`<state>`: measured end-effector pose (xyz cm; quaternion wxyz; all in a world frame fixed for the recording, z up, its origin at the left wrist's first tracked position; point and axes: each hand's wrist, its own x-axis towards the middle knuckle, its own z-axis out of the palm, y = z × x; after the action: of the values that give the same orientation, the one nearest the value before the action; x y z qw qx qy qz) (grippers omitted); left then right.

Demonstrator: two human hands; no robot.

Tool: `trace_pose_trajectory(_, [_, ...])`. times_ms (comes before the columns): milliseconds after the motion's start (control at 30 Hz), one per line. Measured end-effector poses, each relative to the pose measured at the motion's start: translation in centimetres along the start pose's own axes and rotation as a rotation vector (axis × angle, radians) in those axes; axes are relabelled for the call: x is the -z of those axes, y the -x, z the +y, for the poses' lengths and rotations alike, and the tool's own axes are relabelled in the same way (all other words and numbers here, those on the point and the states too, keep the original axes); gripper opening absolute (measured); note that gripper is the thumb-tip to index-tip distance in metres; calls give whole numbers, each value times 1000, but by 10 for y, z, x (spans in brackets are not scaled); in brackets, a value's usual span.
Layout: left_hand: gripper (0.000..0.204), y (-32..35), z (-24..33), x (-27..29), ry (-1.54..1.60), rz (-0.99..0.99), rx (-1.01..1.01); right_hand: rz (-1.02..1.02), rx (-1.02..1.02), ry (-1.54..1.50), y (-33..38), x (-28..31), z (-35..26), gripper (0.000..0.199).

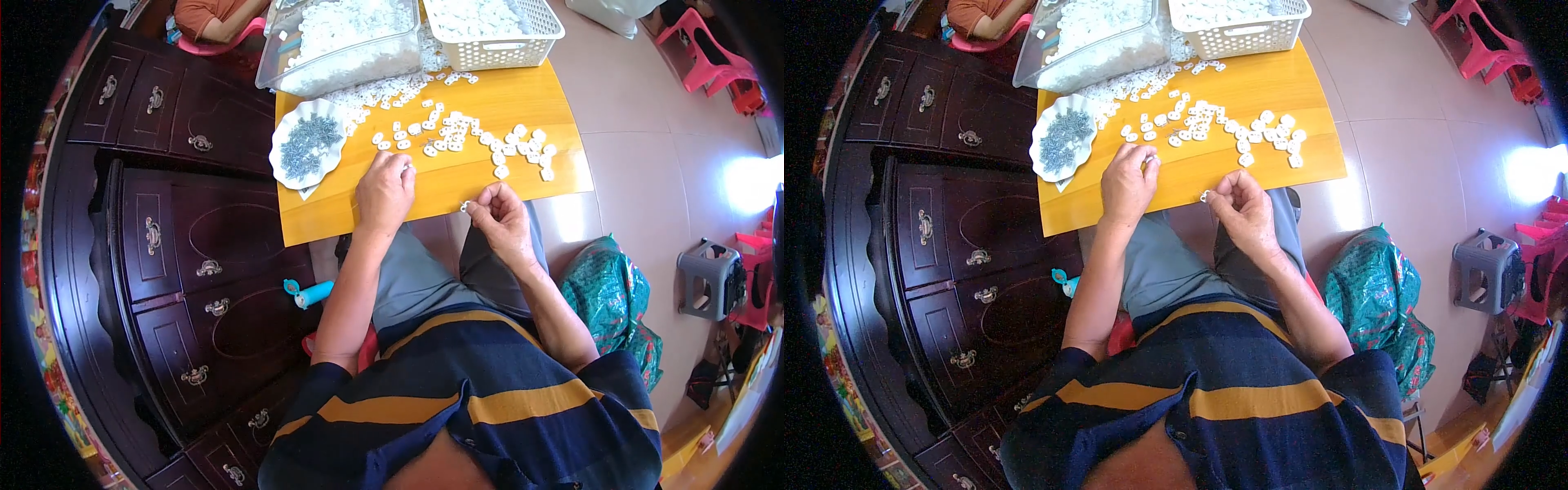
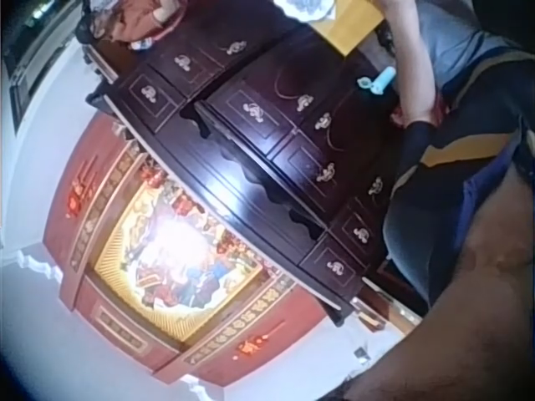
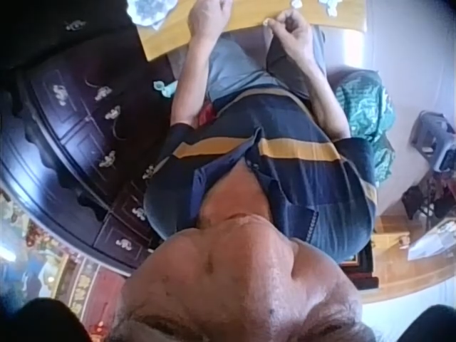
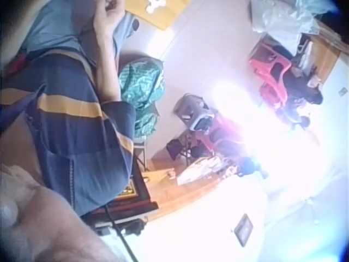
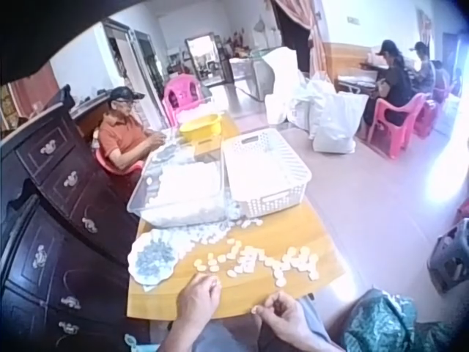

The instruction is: Assembling small plastic components by manually inserting metal pins into pre-drilled holes.

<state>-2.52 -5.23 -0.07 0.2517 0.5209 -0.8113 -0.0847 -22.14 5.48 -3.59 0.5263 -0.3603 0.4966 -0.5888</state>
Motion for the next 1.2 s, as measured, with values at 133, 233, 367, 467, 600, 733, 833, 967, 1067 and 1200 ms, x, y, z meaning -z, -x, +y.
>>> trace_pose_trajectory(133, [16,2,-2,-4,50,27,20,-30,-30,-10,1,2,1,18])
trace_pose_trajectory(233, [16,6,4,0,52,18,46,-26,-25,10,0,3,4,18])
trace_pose_trajectory(367, [18,9,3,-1,-12,34,-68,-26,-13,-20,1,1,3,18])
trace_pose_trajectory(467, [18,10,0,-2,-35,57,-113,-27,-12,-19,1,0,1,18])
trace_pose_trajectory(600, [21,12,-2,-1,189,32,-47,-38,-1,-30,2,0,1,18])
trace_pose_trajectory(733, [19,20,6,-7,652,-104,242,-5,1,-55,2,-3,4,16])
trace_pose_trajectory(833, [14,23,25,7,1010,-202,463,-19,-16,-80,3,-4,3,17])
trace_pose_trajectory(967, [12,29,36,13,1056,-281,435,-35,-36,-101,4,-6,-2,17])
trace_pose_trajectory(1067, [10,32,38,11,1066,-319,378,-36,-47,-108,4,-6,-3,17])
trace_pose_trajectory(1200, [11,33,43,9,1084,-304,360,-36,-53,-89,4,-5,-4,16])
